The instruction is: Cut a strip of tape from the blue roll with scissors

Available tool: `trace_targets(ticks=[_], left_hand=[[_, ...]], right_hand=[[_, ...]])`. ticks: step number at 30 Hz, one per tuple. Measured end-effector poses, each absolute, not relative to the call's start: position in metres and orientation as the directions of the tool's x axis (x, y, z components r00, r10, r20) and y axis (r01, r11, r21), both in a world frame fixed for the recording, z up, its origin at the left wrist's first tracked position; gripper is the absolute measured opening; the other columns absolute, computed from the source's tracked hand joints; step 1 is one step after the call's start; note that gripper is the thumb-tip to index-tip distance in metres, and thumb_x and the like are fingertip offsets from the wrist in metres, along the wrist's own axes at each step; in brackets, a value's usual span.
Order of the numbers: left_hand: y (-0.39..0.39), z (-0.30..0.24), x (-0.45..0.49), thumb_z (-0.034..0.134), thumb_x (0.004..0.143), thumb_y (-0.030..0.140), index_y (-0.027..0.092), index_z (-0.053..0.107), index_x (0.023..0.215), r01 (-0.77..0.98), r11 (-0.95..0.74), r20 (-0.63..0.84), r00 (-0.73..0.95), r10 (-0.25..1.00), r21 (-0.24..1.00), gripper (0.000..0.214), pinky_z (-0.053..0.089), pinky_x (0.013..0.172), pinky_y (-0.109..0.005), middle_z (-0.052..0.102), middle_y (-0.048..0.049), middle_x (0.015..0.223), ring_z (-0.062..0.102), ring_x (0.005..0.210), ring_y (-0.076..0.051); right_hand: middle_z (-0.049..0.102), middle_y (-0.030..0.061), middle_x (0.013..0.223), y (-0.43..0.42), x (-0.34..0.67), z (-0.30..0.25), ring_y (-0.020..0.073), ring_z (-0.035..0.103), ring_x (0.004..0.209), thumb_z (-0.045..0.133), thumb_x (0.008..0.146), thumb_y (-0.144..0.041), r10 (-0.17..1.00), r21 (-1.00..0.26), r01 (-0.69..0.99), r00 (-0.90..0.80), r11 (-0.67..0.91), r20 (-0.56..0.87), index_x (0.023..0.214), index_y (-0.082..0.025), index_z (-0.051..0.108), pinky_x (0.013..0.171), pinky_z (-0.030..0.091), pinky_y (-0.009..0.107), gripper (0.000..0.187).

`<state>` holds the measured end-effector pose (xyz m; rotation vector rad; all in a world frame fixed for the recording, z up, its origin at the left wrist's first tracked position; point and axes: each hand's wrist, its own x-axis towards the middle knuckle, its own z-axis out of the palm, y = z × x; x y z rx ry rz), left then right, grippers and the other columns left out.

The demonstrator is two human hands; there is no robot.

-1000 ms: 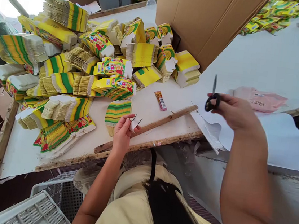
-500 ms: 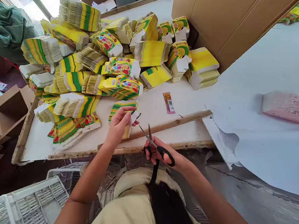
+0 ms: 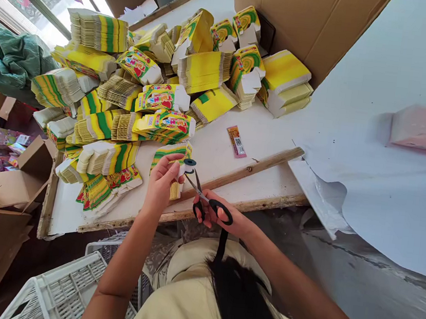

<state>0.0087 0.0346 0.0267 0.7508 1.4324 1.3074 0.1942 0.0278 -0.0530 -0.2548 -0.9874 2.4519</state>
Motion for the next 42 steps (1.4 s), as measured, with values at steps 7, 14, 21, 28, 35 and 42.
trace_targets(ticks=[7,14,21,28,35,42], left_hand=[[0.032,0.014,0.015,0.082,0.070,0.037,0.017,0.071,0.102,-0.344,0.258,-0.384,-0.377,0.843,0.903,0.039,0.055,0.060,-0.022,0.059,0.0016,0.078,0.054,0.057,-0.005],[0.028,0.009,0.023,0.085,0.066,0.038,0.015,0.066,0.107,-0.405,0.317,-0.466,-0.349,0.813,0.858,0.050,0.053,0.056,-0.019,0.057,0.0041,0.071,0.055,0.054,-0.005],[0.020,0.002,0.026,0.078,0.077,0.037,0.017,0.062,0.118,-0.432,0.366,-0.493,-0.229,0.840,0.824,0.048,0.048,0.052,-0.021,0.060,0.0023,0.066,0.058,0.053,-0.009],[0.017,0.000,0.020,0.079,0.076,0.033,0.015,0.063,0.122,-0.403,0.413,-0.489,-0.104,0.866,0.817,0.052,0.050,0.059,-0.025,0.061,0.0010,0.066,0.060,0.057,-0.011],[0.020,0.001,0.013,0.085,0.070,0.035,0.015,0.073,0.107,-0.351,0.457,-0.511,-0.076,0.856,0.817,0.043,0.048,0.060,-0.019,0.065,-0.0014,0.068,0.060,0.060,-0.008],[0.024,0.000,0.006,0.084,0.072,0.033,0.017,0.077,0.099,-0.321,0.477,-0.496,0.024,0.868,0.818,0.032,0.048,0.059,-0.017,0.069,-0.0046,0.080,0.060,0.061,-0.007]], right_hand=[[0.055,0.0061,0.088,0.025,0.193,-0.060,0.0126,0.053,0.075,0.058,0.079,-0.075,0.517,-0.649,-0.398,-0.856,-0.648,0.009,0.115,-0.016,0.050,0.054,0.040,0.020,0.070],[0.054,0.0042,0.085,0.028,0.188,-0.063,0.0109,0.053,0.071,0.059,0.077,-0.077,0.505,-0.612,-0.395,-0.863,-0.685,-0.008,0.113,-0.015,0.050,0.053,0.039,0.019,0.073],[0.056,0.0035,0.083,0.033,0.180,-0.066,0.0105,0.053,0.068,0.062,0.076,-0.076,0.505,-0.538,-0.433,-0.863,-0.723,0.017,0.110,-0.015,0.050,0.051,0.037,0.019,0.071],[0.057,0.0023,0.078,0.031,0.184,-0.070,0.0093,0.052,0.062,0.065,0.074,-0.074,0.456,-0.429,-0.412,-0.890,-0.804,-0.001,0.109,-0.015,0.053,0.048,0.033,0.018,0.069],[0.055,0.0013,0.077,0.033,0.190,-0.065,0.0091,0.048,0.062,0.073,0.062,-0.076,0.427,-0.401,-0.338,-0.891,-0.851,-0.156,0.100,-0.018,0.057,0.051,0.038,0.018,0.071],[0.053,0.0003,0.075,0.030,0.193,-0.062,0.0074,0.044,0.059,0.072,0.057,-0.081,0.436,-0.440,-0.321,-0.880,-0.839,-0.189,0.099,-0.018,0.058,0.050,0.037,0.016,0.077]])
